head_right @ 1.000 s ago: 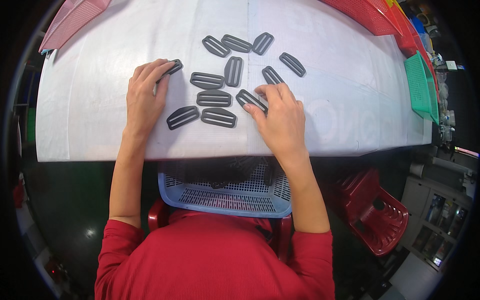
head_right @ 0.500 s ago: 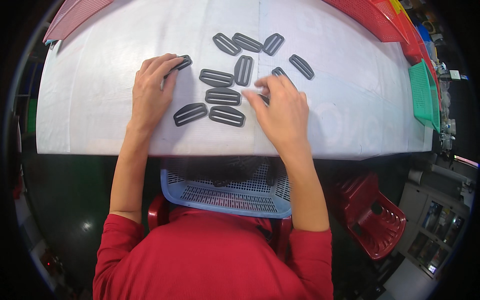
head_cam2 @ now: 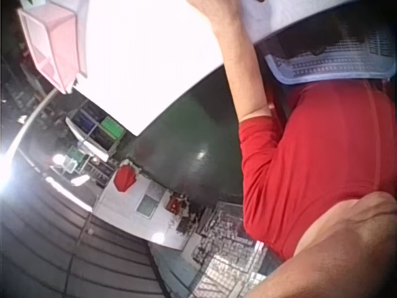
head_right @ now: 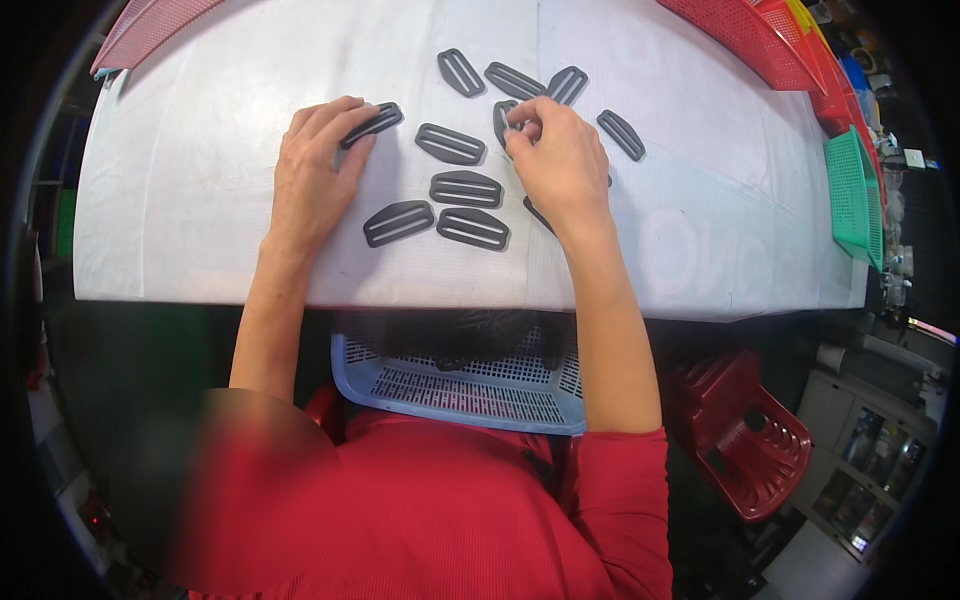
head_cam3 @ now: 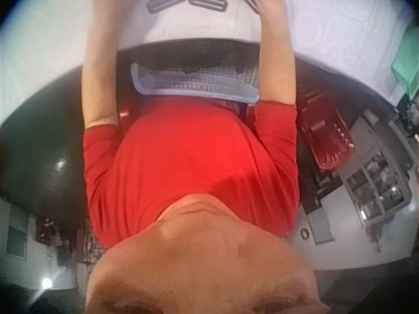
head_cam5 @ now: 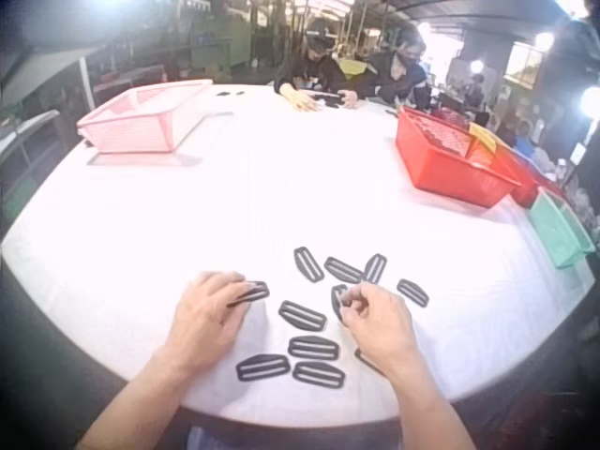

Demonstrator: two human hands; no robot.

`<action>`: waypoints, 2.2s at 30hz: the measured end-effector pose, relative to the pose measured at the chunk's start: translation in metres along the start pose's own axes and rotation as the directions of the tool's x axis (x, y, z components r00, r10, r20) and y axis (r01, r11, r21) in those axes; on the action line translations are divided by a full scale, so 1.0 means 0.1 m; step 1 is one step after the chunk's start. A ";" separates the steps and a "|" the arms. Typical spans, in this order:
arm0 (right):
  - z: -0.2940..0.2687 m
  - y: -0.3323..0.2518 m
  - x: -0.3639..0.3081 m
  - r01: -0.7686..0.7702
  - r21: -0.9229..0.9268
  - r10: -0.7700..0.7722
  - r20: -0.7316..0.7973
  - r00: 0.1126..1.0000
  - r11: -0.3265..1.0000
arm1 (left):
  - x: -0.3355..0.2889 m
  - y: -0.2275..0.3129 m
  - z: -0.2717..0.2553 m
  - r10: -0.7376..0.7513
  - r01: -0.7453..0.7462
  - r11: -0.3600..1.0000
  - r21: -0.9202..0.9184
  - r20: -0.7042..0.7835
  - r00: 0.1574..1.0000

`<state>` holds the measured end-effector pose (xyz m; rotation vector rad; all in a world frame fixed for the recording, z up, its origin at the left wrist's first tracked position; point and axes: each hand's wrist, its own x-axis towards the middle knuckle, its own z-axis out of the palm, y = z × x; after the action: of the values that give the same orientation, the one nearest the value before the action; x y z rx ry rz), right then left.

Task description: The person sorts through a pile of plastic buckles on a table, places them into a blue basket, and then hangs them onto a metal rack in an industrial workspace.

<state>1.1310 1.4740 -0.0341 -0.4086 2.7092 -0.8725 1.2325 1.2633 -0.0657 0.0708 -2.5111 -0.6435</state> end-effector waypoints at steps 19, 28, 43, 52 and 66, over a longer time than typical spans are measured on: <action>-0.26 0.71 0.13 0.381 -0.106 -0.392 -0.380 0.838 0.918 | 0.01 -0.01 0.08 -0.047 0.047 0.999 -0.017 0.017 0.999; -0.05 0.66 0.54 0.375 -0.287 -0.414 -0.088 0.906 0.882 | 0.76 0.05 0.61 0.148 -0.178 0.984 0.020 0.466 0.872; 0.08 0.61 -1.27 0.639 -0.041 -0.634 0.091 0.768 0.768 | -0.98 0.92 -0.15 0.162 0.020 0.905 -0.425 0.388 0.907; -0.18 1.22 -2.30 0.203 -0.076 -0.217 -0.395 0.893 0.976 | -2.05 0.44 -0.56 -0.359 0.340 0.897 -0.281 -0.018 0.933; -0.71 1.97 -3.49 -0.331 0.320 0.378 -0.098 0.920 0.888 | -2.16 1.02 -0.34 -0.342 0.932 -0.111 -0.346 0.893 0.291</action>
<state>1.3946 1.7845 -0.0399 0.2275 2.6000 -1.2156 1.4422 1.3776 -0.0997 1.0794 -1.8207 -2.8633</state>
